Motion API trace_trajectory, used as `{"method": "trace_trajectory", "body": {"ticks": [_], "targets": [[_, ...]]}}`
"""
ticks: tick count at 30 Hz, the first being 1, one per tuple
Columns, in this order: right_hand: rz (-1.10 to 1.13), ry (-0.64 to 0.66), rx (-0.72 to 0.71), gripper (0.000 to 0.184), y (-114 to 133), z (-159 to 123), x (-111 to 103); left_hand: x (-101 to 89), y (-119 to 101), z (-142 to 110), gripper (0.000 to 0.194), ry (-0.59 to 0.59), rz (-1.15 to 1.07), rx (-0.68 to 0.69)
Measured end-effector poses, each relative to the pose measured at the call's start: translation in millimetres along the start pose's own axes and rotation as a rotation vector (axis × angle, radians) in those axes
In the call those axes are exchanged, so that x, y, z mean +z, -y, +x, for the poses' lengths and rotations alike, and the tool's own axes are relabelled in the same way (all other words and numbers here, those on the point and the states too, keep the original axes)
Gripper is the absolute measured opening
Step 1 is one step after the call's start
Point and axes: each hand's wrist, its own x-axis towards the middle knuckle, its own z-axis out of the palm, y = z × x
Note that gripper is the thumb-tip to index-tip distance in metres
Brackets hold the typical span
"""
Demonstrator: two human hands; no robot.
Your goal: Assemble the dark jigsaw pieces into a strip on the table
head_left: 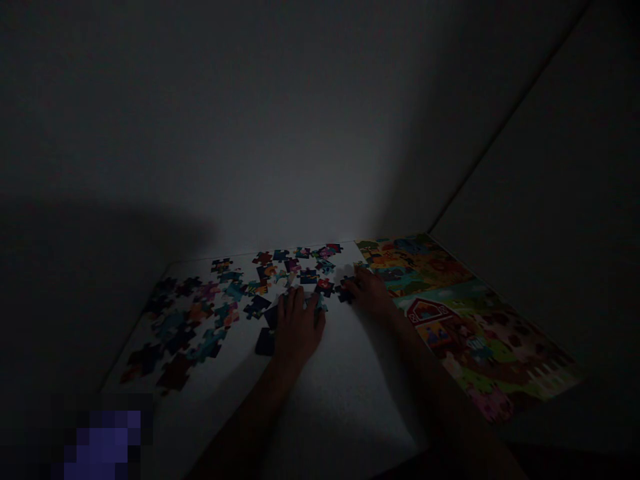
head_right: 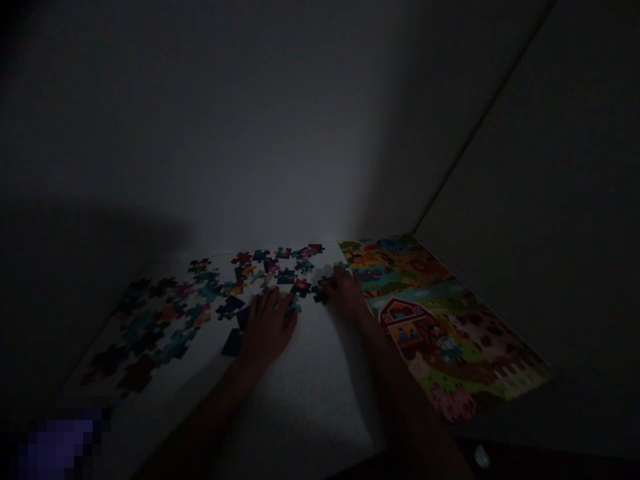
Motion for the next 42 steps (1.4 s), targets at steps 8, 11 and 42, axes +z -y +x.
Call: {"method": "trace_trajectory", "body": {"ticks": [8,11,42], "targets": [[0.032,0.043,-0.175,0.032,1,0,3,1.1,1,2,0.05,0.002,-0.005,-0.027],[0.025,0.133,-0.223,0.04,0,-3,-2,0.4,1,2,0.047,0.008,-0.025,-0.028],[0.131,-0.039,-0.246,0.06,20,21,39,-17.0,30,-49,0.064,0.076,-0.067,-0.068]]}}
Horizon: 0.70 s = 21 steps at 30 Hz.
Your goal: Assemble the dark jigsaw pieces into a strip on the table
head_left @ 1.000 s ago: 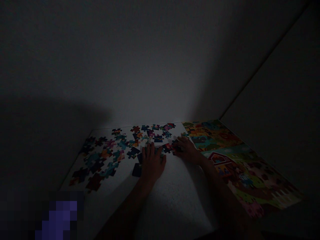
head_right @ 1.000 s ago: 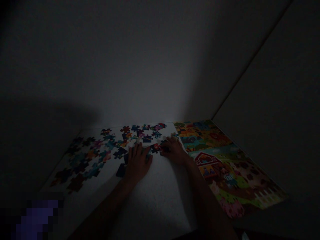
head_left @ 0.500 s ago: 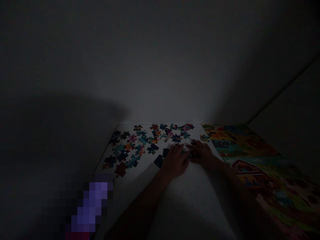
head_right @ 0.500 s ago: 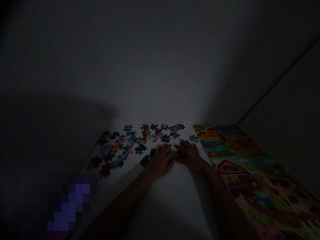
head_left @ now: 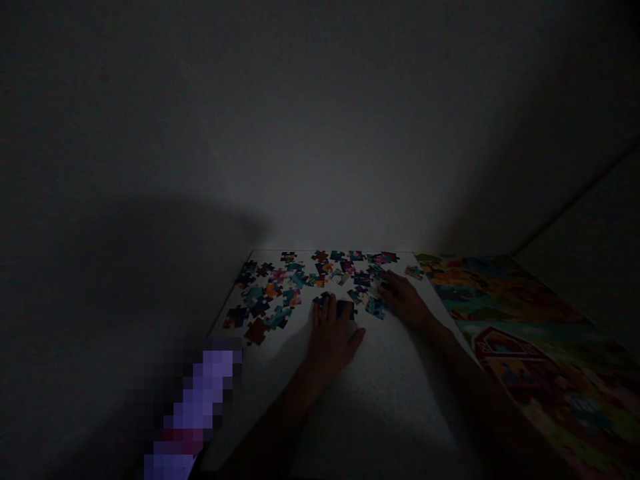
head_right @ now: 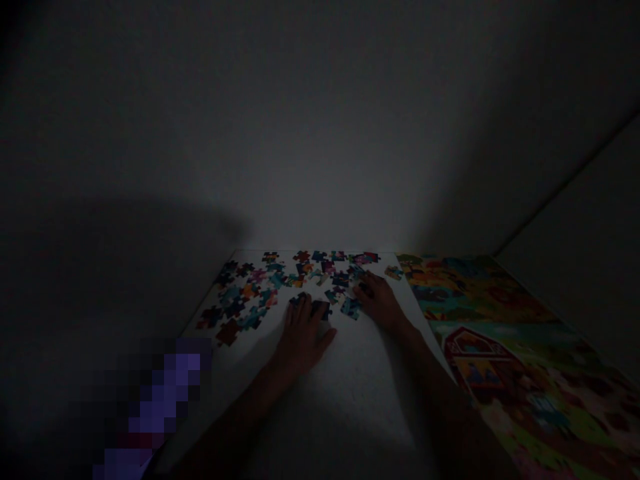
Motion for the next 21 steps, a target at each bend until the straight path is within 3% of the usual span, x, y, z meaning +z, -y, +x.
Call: {"method": "trace_trajectory", "body": {"ticks": [4,10,12,16,21], "targets": [[0.007,-0.003,-0.147,0.056,14,-14,2,-0.1,-3,-10,0.057,0.051,-0.049,0.231],[-0.233,0.028,0.181,0.061,4,-14,-9,-5.5,8,-2,0.045,0.147,-0.048,0.398],[-0.227,0.031,0.231,0.059,-1,-11,-14,-5.3,20,0,0.05,0.122,0.011,0.357],[-0.165,0.096,0.228,0.058,6,-11,-21,-2.7,42,10,0.049,0.001,0.169,0.09],[-0.203,0.253,0.235,0.073,44,-24,-31,-2.9,38,52,0.049,-0.034,0.25,-0.061]]}}
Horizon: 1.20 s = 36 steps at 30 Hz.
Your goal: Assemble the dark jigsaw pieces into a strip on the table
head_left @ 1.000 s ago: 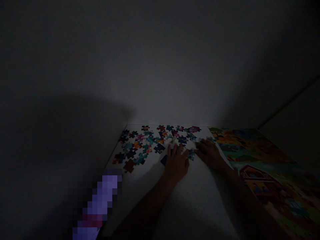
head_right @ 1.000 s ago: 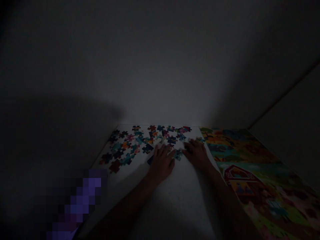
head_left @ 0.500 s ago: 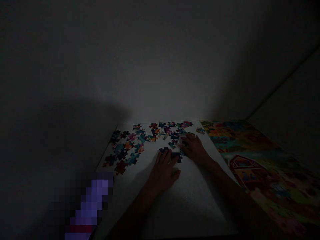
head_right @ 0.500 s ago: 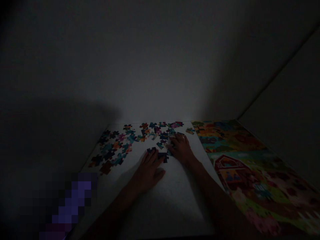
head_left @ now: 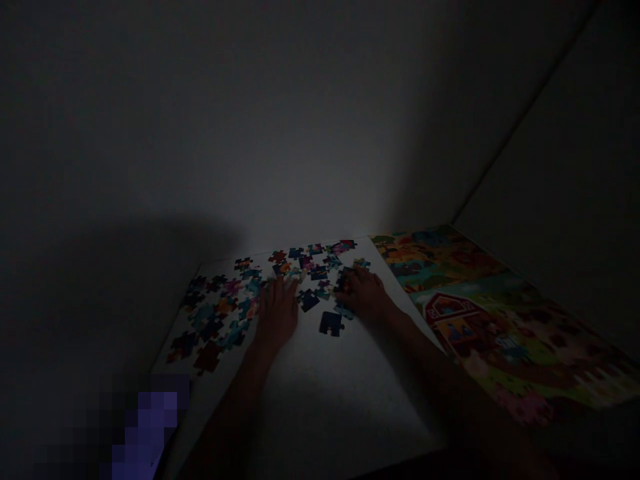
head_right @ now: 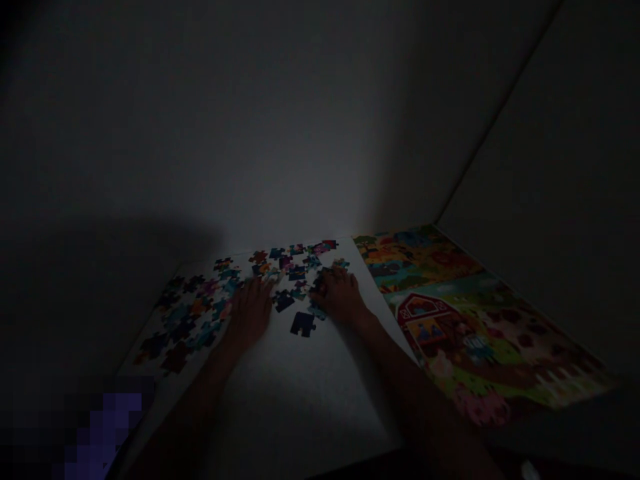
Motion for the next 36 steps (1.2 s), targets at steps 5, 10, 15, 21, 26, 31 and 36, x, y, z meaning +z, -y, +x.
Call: {"method": "trace_trajectory", "body": {"ticks": [5,10,15,21,26,31,36], "targets": [[-0.134,0.126,0.047,0.083,32,-33,-18,-5.0,-28,42,0.048,0.032,-0.056,-0.164],[-0.091,0.18,-0.098,0.089,63,-56,-11,-6.3,-53,63,0.046,0.063,-0.195,-0.103],[0.021,0.094,-0.283,0.098,77,-64,20,-2.8,-63,68,0.042,0.121,-0.281,0.064],[0.169,0.043,-0.63,0.073,78,-49,27,-11.4,-69,69,0.035,0.199,-0.416,0.315],[0.097,0.013,-0.633,0.042,46,-21,9,-15.6,-53,33,0.045,0.018,-0.481,0.191],[0.001,-0.018,-0.257,0.05,-15,5,-6,-3.2,-35,-42,0.047,-0.019,-0.286,0.309],[-0.05,-0.021,-0.142,0.048,-45,4,-5,-6.4,-25,-68,0.044,-0.011,-0.191,0.272]]}}
